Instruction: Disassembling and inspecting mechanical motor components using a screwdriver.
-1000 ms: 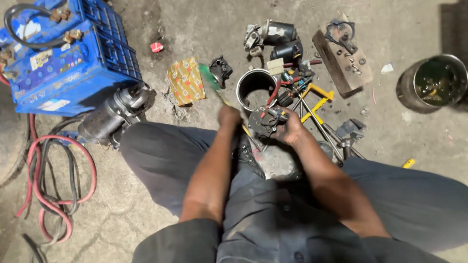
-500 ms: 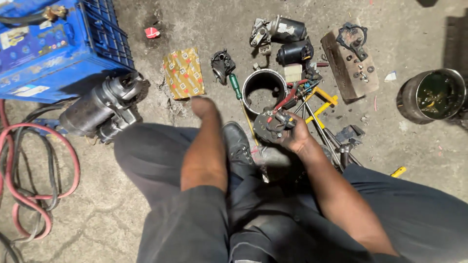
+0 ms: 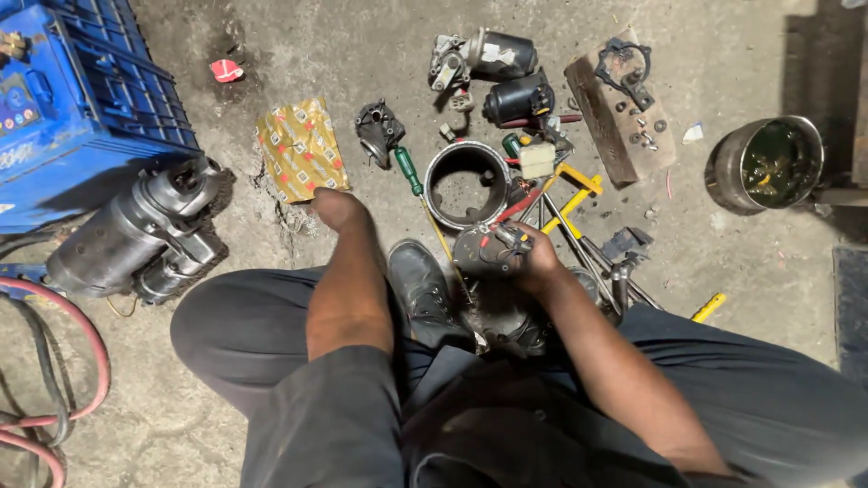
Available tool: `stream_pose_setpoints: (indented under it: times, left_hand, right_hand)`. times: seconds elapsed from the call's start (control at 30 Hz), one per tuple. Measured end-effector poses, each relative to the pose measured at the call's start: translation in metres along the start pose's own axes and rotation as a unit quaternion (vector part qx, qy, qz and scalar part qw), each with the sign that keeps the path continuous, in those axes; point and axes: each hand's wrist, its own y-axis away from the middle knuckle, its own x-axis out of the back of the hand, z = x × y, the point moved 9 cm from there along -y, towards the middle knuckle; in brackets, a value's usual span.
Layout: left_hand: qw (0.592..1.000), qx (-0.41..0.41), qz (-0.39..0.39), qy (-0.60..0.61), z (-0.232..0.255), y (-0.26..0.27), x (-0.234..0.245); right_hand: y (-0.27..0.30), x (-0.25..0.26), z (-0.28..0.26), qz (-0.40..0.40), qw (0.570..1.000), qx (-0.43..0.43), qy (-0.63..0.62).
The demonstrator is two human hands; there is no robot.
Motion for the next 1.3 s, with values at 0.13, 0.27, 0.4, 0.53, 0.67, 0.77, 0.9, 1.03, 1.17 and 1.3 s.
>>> stream_pose_setpoints:
  times: [0.13,0.27,0.4,0.53,0.67,0.77,0.9,1.03,1.17,1.3]
  left_hand:
    - [0.961,-0.198,-0.031,-0.189,0.037,0.012,-0.015]
    - [0.95,-0.231,0.036,-0.205,0.052,0.012,-0.008]
    - [0.934,-0.294,-0.2,-0.025,0.144,0.101,0.005]
    - [0.837,-0.147,-0.527,0.02,0.168,0.252,0.019]
    - [0.727,-0.502,-0.44,-0.157,0.203,0.357,0.068]
    - [0.599,-0.621,-0.455,-0.222,0.192,0.405,0.081]
    - [0.59,-0.622,-0.446,-0.256,0.188,0.408,0.083]
    - [0.525,-0.653,-0.417,-0.353,0.18,0.407,0.08]
    - [0.466,-0.729,-0.394,-0.31,0.18,0.409,0.084]
    - [0.432,-0.752,-0.396,-0.303,0.182,0.411,0.087]
  right_hand:
    - [-0.016,0.011,0.001,-0.051,0.997,0.043,0.043]
    - [0.01,-0.028,0.011,-0.047,0.993,-0.094,-0.055]
    - [0.02,-0.041,0.006,-0.047,0.997,-0.062,-0.007]
    - [0.023,-0.047,0.005,-0.066,0.996,-0.055,0.02]
    - [0.02,-0.047,0.006,-0.067,0.996,-0.055,0.023]
    - [0.018,-0.05,0.008,-0.102,0.993,-0.054,0.013]
    - [0.017,-0.046,0.009,-0.064,0.996,-0.064,0.012]
    - [0.009,-0.035,0.012,-0.011,0.997,-0.071,0.025]
    - [0.002,-0.036,0.016,-0.043,0.996,-0.076,0.009]
    - [0.007,-0.048,0.015,-0.093,0.992,-0.08,0.01]
